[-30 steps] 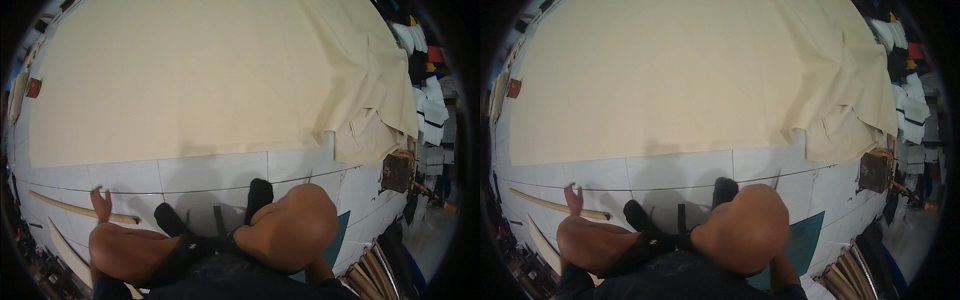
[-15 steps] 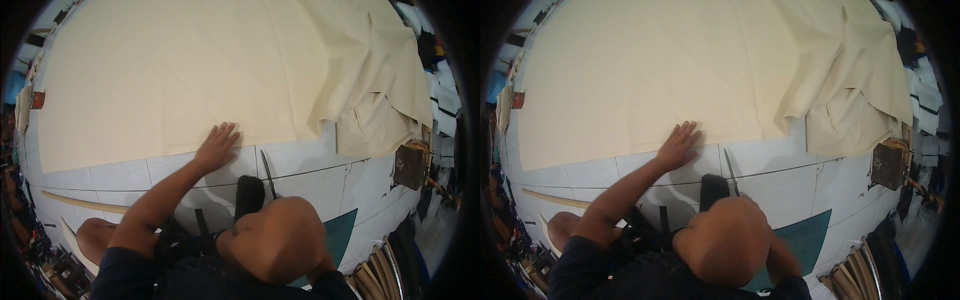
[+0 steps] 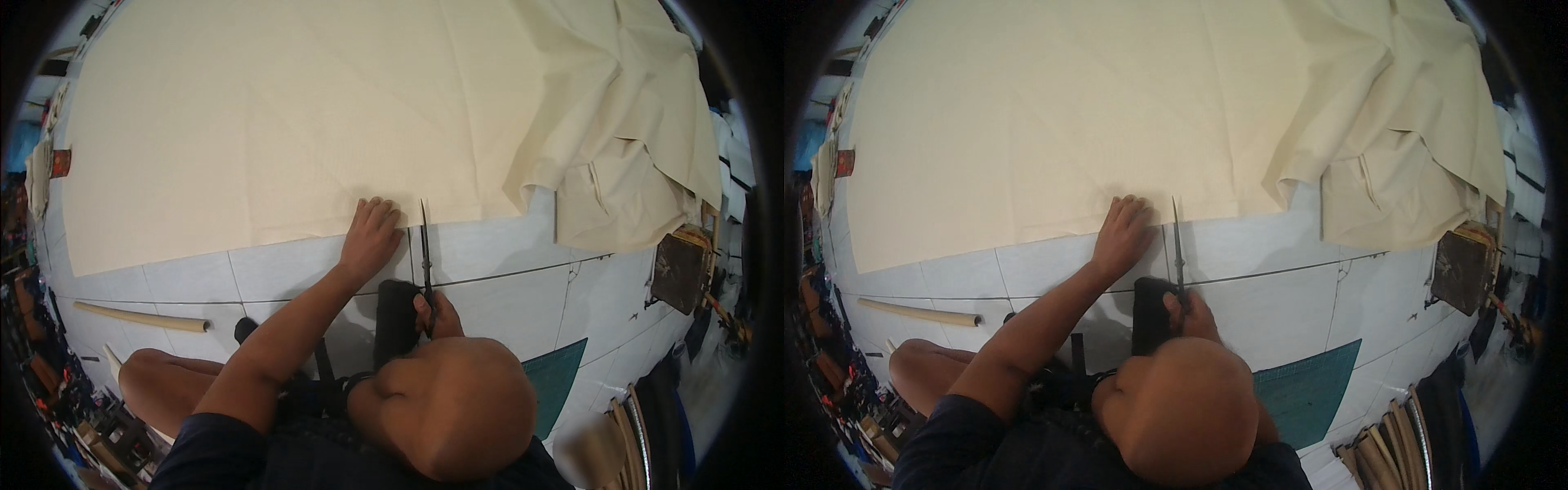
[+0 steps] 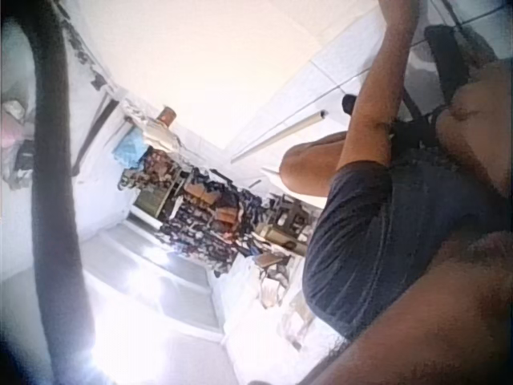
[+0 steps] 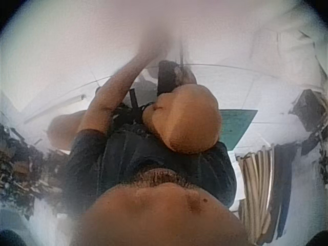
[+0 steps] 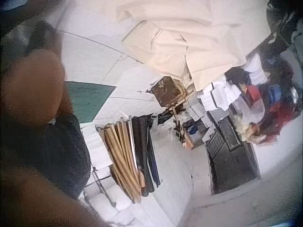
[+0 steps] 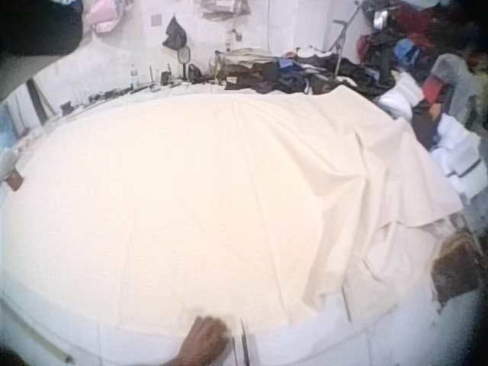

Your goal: The person lays out a large piece of light-colored fabric on a tiled floor, uses a wooden dowel to measure and mark a straight line, then cuts the fabric along that line with scissors. The cut piece is lifted and set aside.

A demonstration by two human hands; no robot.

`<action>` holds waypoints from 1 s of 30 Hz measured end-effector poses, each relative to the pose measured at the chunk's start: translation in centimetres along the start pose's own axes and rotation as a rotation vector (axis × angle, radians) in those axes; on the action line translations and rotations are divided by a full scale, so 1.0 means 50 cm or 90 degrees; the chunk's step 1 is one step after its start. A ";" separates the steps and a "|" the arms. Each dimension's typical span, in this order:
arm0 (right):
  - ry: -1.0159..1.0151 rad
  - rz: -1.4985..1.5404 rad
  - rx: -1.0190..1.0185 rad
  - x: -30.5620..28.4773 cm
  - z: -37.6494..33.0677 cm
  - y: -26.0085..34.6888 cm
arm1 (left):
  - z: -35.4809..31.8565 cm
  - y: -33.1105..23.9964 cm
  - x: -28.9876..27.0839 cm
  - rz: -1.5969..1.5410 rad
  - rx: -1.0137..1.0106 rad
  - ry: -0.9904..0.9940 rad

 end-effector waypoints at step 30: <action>-0.025 -0.120 -0.038 0.028 0.035 0.049 | 0.012 0.001 -0.004 -0.069 -0.033 -0.059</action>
Point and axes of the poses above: each hand's wrist, its own z-axis towards the middle knuckle, its own x-axis out of the palm, y = z × x, the point moved 9 cm from there along z, towards the middle knuckle, and after that the axes turned 7 degrees about -x, right-handed, at the moved point
